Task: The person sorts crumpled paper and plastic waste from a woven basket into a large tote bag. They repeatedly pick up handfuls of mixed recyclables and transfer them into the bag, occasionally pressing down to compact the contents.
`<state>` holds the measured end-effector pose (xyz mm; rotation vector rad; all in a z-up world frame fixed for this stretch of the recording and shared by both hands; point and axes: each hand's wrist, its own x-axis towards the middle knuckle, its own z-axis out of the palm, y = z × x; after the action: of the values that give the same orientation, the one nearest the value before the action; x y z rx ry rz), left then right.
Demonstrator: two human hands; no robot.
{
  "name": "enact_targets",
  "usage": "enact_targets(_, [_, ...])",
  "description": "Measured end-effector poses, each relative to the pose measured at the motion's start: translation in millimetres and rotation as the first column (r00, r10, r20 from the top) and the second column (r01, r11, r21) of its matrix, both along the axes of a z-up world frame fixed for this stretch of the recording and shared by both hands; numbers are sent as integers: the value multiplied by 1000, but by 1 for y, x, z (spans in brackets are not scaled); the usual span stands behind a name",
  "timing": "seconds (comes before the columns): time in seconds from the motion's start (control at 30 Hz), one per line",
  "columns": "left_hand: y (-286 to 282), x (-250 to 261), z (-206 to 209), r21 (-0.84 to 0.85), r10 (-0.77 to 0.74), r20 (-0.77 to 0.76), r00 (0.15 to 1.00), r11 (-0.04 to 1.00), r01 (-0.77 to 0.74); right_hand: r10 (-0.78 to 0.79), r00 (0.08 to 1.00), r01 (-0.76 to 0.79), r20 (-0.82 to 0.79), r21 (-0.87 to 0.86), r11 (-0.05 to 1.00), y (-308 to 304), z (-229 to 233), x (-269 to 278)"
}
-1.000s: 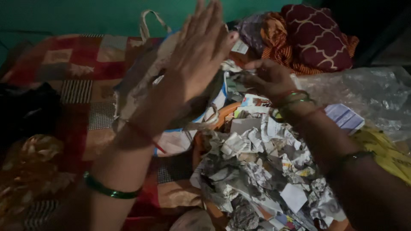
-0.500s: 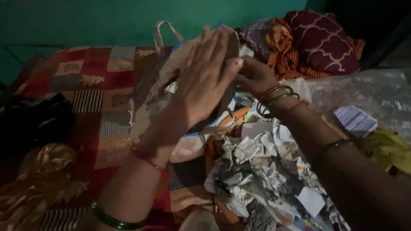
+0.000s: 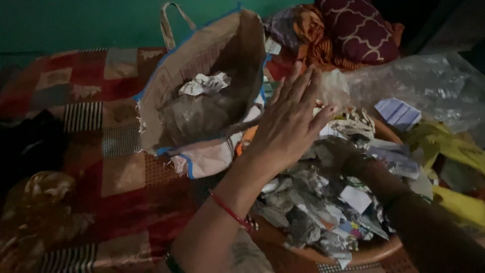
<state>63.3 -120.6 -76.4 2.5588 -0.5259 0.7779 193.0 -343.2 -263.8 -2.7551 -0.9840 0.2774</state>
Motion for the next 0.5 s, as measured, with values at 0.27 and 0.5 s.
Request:
enact_targets(0.27, [-16, -11, -3, 5, -26, -22, 999, 1000, 26, -187, 968, 199, -168, 61, 978, -2, 36, -43])
enact_targets(0.5, [-47, -21, -16, -25, -54, -25, 998, 998, 53, -54, 996, 43, -68, -141, 989, -18, 33, -54])
